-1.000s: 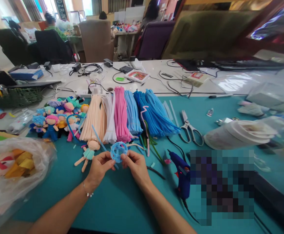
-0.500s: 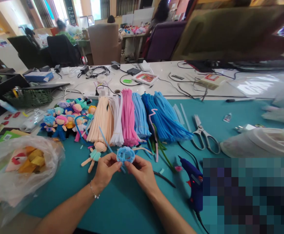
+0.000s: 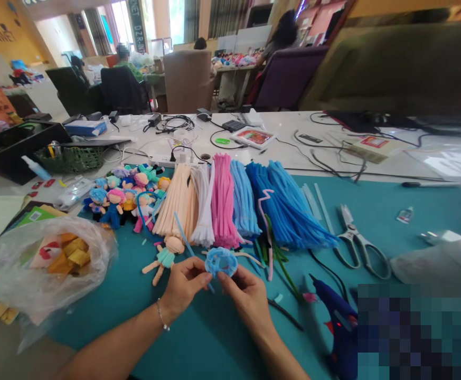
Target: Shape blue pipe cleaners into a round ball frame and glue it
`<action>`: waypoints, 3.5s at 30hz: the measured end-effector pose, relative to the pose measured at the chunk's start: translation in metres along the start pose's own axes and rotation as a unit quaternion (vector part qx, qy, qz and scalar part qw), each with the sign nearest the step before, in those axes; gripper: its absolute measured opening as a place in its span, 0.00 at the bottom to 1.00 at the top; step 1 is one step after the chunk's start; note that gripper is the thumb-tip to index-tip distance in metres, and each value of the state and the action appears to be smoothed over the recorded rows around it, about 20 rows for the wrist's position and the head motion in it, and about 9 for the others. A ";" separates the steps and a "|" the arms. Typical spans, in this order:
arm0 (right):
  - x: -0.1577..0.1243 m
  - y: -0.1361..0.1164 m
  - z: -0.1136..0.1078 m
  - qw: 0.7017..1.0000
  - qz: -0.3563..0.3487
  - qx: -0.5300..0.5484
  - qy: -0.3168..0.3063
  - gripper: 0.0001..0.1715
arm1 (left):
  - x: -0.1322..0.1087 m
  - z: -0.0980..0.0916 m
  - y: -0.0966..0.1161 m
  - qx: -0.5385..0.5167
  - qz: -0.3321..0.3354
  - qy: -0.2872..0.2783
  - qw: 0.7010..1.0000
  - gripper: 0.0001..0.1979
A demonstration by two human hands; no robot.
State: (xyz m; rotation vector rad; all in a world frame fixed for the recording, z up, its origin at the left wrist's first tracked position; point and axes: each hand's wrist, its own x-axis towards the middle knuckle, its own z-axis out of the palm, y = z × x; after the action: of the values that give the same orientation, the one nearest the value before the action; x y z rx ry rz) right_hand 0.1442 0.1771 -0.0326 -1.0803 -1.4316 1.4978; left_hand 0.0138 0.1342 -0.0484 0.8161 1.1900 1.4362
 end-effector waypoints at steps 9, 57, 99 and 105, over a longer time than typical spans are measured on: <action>0.000 -0.001 0.001 1.000 -0.017 0.007 -0.018 0.23 | -0.003 0.003 -0.010 -0.022 -0.008 0.020 1.000 0.16; -0.007 0.005 0.006 0.999 0.019 0.040 -0.031 0.19 | -0.010 -0.003 -0.015 -0.027 -0.030 0.045 0.998 0.04; -0.002 -0.001 -0.008 0.994 -0.052 0.018 -0.098 0.19 | -0.002 -0.013 0.019 -0.041 -0.103 -0.023 0.994 0.14; -0.002 -0.003 -0.005 0.988 0.039 0.069 -0.132 0.25 | -0.003 -0.014 0.015 -0.013 -0.088 -0.040 0.995 0.13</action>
State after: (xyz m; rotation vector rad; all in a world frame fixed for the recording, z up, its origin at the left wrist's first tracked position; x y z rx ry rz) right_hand 0.1497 0.1775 -0.0298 -0.8878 -1.4503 1.8232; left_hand -0.0032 0.1289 -0.0376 0.7257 1.1506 1.2626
